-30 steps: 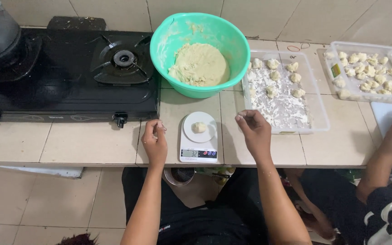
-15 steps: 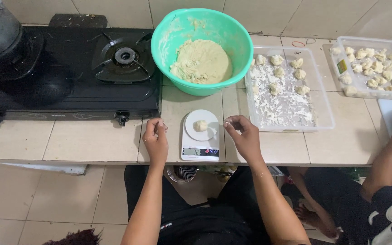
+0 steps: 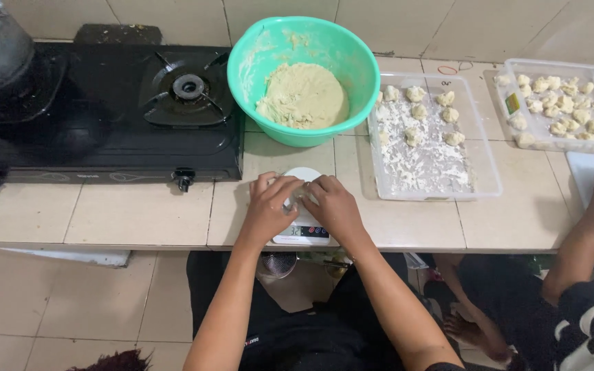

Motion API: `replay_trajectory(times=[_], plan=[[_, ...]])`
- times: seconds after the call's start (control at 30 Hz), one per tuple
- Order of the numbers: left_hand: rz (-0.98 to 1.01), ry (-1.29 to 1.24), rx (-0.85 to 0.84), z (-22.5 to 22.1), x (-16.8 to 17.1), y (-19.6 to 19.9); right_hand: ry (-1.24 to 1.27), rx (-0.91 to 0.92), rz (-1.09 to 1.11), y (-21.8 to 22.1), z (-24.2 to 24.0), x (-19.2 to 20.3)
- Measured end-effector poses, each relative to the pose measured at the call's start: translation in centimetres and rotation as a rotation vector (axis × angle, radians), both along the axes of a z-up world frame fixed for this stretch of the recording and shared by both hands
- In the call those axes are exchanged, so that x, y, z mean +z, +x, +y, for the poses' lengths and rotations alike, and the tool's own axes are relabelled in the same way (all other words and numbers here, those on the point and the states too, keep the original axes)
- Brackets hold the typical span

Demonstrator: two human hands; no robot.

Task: Weighing small portions of dough on a digital scale and rolling them into balls for baking.

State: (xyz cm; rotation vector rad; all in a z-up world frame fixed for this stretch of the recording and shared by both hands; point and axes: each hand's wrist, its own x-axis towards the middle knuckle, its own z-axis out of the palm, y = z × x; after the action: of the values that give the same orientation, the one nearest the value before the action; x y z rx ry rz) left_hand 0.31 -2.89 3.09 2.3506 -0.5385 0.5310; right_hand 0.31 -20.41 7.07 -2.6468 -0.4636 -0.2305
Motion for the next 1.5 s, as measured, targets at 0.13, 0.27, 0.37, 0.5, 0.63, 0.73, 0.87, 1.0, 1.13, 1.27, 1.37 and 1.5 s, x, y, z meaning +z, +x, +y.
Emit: replay_trajectory(times=[0.13, 0.27, 0.37, 0.5, 0.63, 0.73, 0.87, 1.0, 1.13, 1.27, 1.37, 1.5], plan=[[0.159, 0.078, -0.021, -0.7, -0.4, 1.0, 0.010, -0.048, 0.008, 2.0, -0.4, -3.2], [0.080, 0.116, 0.066, -1.9, -1.7, 1.8, 0.272, -0.150, 0.148, 2.9, -0.7, -3.2], [0.073, 0.101, 0.105, -2.1, 0.2, 1.2, 0.472, -0.258, 0.290, 3.8, -1.9, -5.5], [0.091, 0.114, 0.108, -2.2, 0.0, 1.1, 0.782, -0.221, 0.337, 3.6, -2.8, -5.0], [0.120, 0.110, 0.106, -2.0, 0.2, 0.8, 1.187, -0.244, 0.366, 2.3, -3.3, -1.0], [0.138, 0.098, 0.081, -1.7, 0.2, 0.7, 1.217, -0.214, 0.377, 1.6, -4.0, 1.4], [0.174, -0.033, 0.053, -1.5, -1.0, 1.3, 1.253, -0.192, 0.470, 1.1, -4.7, 1.2], [0.245, -0.220, 0.044, -1.1, 1.0, 1.2, 1.351, -0.110, 0.532, 0.1, -5.0, 1.4], [0.212, -0.398, 0.212, 0.8, -0.2, 1.0, 1.466, -0.062, 0.591, -0.4, -5.6, 0.8], [0.027, -0.490, 0.398, 2.9, -3.1, 0.6, 1.497, -0.015, 0.568, -1.3, -6.5, 0.6], [-0.043, -0.494, 0.449, 3.9, -4.0, 0.1, 1.474, -0.041, 0.558, -0.9, -6.9, 0.0], [-0.036, -0.507, 0.458, 4.1, -4.0, -0.2, 1.486, -0.076, 0.517, -0.5, -7.2, -0.8]])
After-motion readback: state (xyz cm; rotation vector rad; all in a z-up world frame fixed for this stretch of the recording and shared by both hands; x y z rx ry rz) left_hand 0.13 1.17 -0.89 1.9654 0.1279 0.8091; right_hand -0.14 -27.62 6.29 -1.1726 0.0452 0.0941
